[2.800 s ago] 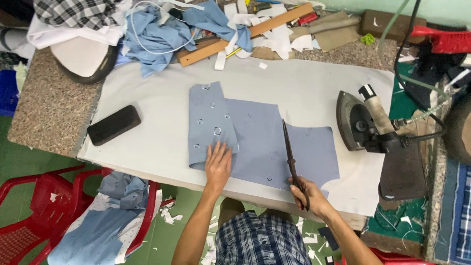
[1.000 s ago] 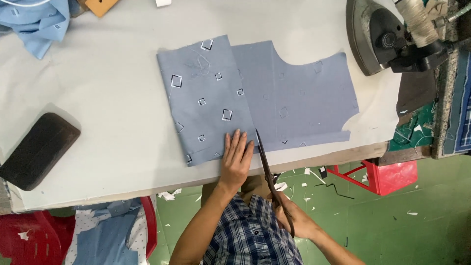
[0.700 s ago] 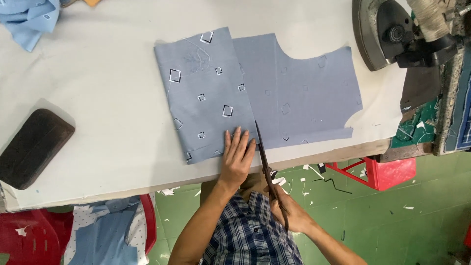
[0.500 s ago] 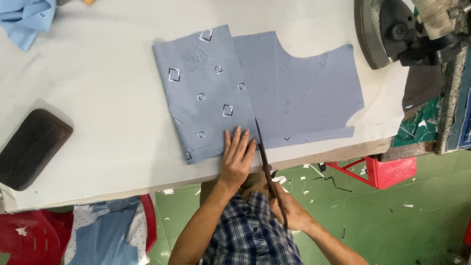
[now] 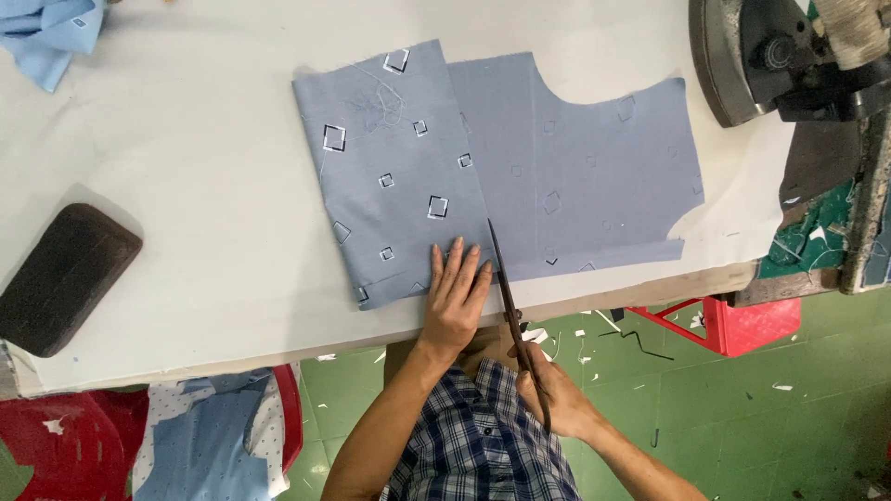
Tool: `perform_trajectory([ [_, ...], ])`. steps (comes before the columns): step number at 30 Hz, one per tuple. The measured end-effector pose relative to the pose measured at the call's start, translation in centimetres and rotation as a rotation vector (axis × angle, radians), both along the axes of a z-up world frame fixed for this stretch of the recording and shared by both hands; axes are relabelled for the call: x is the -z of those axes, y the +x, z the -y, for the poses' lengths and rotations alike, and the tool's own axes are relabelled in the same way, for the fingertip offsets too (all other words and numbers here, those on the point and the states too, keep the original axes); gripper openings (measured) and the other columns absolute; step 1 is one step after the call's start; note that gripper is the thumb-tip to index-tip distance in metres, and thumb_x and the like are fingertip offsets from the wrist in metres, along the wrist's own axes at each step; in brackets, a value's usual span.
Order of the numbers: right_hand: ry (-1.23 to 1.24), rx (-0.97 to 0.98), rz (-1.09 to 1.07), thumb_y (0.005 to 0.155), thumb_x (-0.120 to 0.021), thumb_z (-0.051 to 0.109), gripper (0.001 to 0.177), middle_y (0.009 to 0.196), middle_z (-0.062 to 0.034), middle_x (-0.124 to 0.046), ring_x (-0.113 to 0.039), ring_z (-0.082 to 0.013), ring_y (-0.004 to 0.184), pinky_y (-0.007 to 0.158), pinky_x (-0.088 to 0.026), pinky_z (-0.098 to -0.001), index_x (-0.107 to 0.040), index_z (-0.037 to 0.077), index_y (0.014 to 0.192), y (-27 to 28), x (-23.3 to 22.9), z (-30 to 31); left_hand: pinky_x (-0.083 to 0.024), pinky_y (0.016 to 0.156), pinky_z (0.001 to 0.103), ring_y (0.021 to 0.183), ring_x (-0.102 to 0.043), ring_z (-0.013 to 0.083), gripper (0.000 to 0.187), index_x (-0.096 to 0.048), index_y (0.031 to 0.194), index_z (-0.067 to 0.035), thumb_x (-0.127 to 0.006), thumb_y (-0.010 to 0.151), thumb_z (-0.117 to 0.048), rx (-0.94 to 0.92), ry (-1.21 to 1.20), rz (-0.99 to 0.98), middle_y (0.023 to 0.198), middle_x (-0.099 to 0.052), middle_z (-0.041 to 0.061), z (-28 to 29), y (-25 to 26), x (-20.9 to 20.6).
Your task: The person irons a light blue patterned fabric piece on a white table using a steam iron and a black pressing block. They then use large scissors to cut the fabric along marked lines, separating a section before ironing the remaining piece again.
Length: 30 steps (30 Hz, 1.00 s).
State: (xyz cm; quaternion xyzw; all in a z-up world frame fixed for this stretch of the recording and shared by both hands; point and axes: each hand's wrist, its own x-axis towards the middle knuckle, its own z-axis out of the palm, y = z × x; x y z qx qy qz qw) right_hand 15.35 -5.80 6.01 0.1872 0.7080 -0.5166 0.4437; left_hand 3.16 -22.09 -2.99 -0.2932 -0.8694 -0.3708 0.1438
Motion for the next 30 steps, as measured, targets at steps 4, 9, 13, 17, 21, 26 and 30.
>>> perform_trajectory([
  [4,0.015,0.023,-0.054,0.088,-0.031,0.072,0.076,0.057,0.0038,-0.035,-0.035,-0.0083,0.045,0.042,-0.032,-0.0313,-0.053,0.007,0.123,0.2,0.4,0.5,-0.039,0.109,0.074,0.13,-0.052,0.0511,0.019,-0.071,0.112,0.007,-0.072,0.094,0.008,-0.003,-0.009,-0.001,0.132,-0.061,0.029,-0.1,-0.1,0.0],
  [9,0.049,-0.024,-0.162,0.093,-0.03,0.068,0.062,0.058,0.0067,-0.039,-0.041,-0.0072,0.04,0.032,-0.044,-0.0253,-0.053,0.01,0.104,1.1,1.6,0.4,-0.039,0.11,0.075,0.13,-0.052,0.051,0.018,-0.071,0.11,0.006,-0.073,0.093,0.01,0.001,0.017,0.02,0.131,-0.061,0.029,-0.1,-0.1,0.0],
  [13,0.019,0.002,-0.16,0.094,-0.035,0.066,0.058,0.058,0.0067,-0.038,-0.038,-0.0072,0.04,0.031,-0.039,-0.0259,-0.052,0.011,0.1,1.4,1.9,-0.6,-0.038,0.11,0.075,0.13,-0.052,0.0511,0.023,-0.07,0.113,0.006,-0.075,0.091,0.01,0.009,0.013,0.028,0.132,-0.061,0.029,-0.1,-0.1,0.0],
  [17,-0.087,0.008,0.023,0.09,-0.033,0.068,0.075,0.062,0.0046,-0.042,-0.039,-0.0074,0.048,0.043,-0.04,-0.0272,-0.046,0.009,0.134,-0.4,0.3,-0.9,-0.038,0.111,0.074,0.131,-0.051,0.0511,0.021,-0.071,0.112,0.005,-0.074,0.092,0.009,0.006,0.03,0.036,0.132,-0.06,0.029,-0.1,-0.1,0.0],
  [21,-0.083,-0.014,0.003,0.088,-0.03,0.071,0.08,0.061,0.006,-0.038,-0.036,-0.0069,0.047,0.041,-0.038,-0.0275,-0.044,0.008,0.136,-0.9,0.7,-0.5,-0.038,0.111,0.073,0.131,-0.051,0.0509,0.017,-0.072,0.11,0.006,-0.073,0.093,0.009,0.006,0.039,0.037,0.133,-0.06,0.029,0.0,-0.1,0.0],
  [26,0.019,-0.048,-0.015,0.09,-0.027,0.068,0.069,0.06,0.0033,-0.042,-0.04,-0.011,0.048,0.047,-0.039,-0.0327,-0.046,0.015,0.13,-2.6,-0.2,0.3,-0.039,0.11,0.075,0.131,-0.051,0.0516,0.018,-0.07,0.112,0.006,-0.07,0.094,0.01,0.013,0.047,0.035,0.132,-0.06,0.029,0.2,-0.2,-0.3],
  [30,-0.011,0.016,-0.05,0.091,-0.033,0.067,0.07,0.056,0.0046,-0.041,-0.038,-0.0078,0.04,0.036,-0.038,-0.0277,-0.049,0.01,0.13,-2.2,0.5,0.4,-0.038,0.11,0.075,0.129,-0.052,0.0517,0.017,-0.07,0.111,0.006,-0.071,0.094,0.009,0.01,0.057,0.033,0.13,-0.061,0.03,0.1,-0.4,-0.6],
])
